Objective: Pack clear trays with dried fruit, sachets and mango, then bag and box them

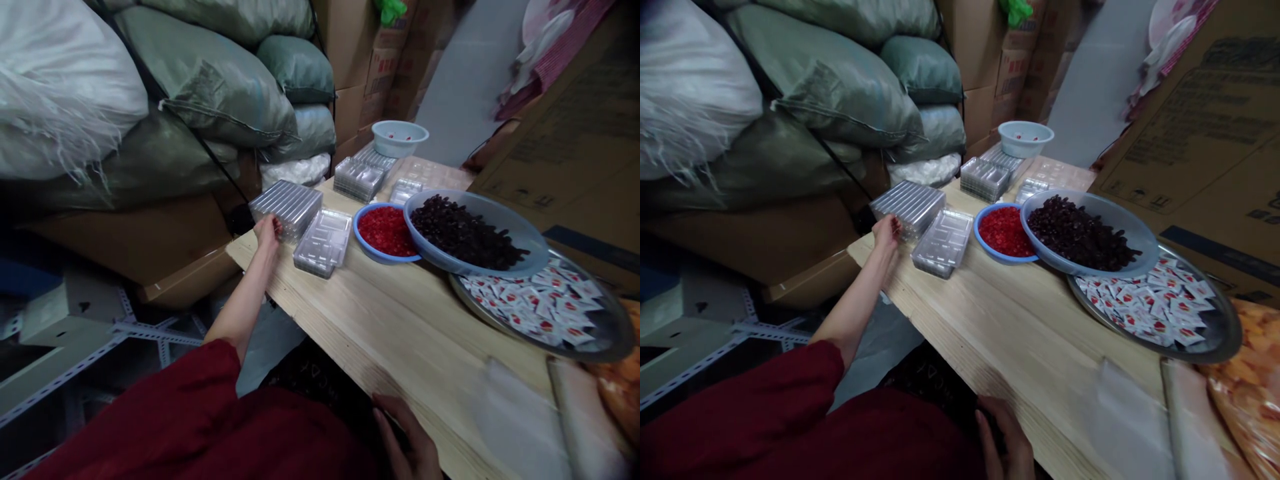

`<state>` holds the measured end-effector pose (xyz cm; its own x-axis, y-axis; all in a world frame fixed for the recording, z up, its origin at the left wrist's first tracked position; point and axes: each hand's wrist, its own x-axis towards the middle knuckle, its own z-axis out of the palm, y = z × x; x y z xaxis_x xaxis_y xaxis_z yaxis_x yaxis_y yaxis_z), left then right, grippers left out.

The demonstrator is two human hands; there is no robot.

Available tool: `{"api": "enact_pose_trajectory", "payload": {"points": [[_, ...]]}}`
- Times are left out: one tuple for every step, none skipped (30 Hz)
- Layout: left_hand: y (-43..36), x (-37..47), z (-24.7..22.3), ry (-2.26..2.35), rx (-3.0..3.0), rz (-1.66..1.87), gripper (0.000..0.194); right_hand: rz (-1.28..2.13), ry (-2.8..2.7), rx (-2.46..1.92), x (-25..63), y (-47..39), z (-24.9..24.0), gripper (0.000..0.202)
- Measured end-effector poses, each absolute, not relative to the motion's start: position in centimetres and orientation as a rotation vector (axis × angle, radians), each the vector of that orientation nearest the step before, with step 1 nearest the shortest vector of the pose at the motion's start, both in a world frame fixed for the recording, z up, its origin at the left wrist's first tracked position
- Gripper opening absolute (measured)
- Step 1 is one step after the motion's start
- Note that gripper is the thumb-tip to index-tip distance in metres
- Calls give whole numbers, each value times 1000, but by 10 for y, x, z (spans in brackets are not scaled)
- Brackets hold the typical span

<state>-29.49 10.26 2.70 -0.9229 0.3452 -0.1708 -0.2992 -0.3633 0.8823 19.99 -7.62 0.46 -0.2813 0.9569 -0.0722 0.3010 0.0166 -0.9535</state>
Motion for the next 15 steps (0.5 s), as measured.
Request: {"api": "enact_pose_trajectory", "payload": {"points": [[101,-296,29,1508,98,2294,14,1298,-1644,-1308,200,-76,4,36],[99,-297,30,1525,138,2277,11,1305,-1639,-1313,199,-75,3,36],[97,-297,32,1535,177,2262,10,1307,-1635,-1313,199,-75,3,36],[94,-297,32,1538,211,2254,10,1307,-1632,-1310,199,-74,2,36],[90,-296,32,1538,240,2252,11,1303,-1630,-1304,198,-74,2,36],[85,-295,31,1534,264,2256,12,1299,-1631,-1298,198,-74,1,37],[80,-292,30,1529,282,2265,12,1296,-1634,-1294,197,-73,1,37],[73,-289,28,1523,296,2276,13,1295,-1637,-1295,197,-73,1,37],[66,-285,26,1519,306,2291,13,1297,-1640,-1301,197,-73,1,37],[58,-280,25,1518,313,2309,13,1302,-1640,-1308,198,-72,1,37],[49,-274,24,1519,313,2333,13,1310,-1639,-1315,198,-72,1,37],[39,-267,25,1523,325,2365,12,1323,-1640,-1319,198,-71,2,37],[29,-258,28,1532,366,2404,12,1345,-1647,-1319,198,-70,2,36],[19,-246,31,1544,442,2440,12,1373,-1654,-1320,197,-69,3,36],[10,-232,36,1552,552,2463,13,1403,-1650,-1329,194,-67,4,36]]}}
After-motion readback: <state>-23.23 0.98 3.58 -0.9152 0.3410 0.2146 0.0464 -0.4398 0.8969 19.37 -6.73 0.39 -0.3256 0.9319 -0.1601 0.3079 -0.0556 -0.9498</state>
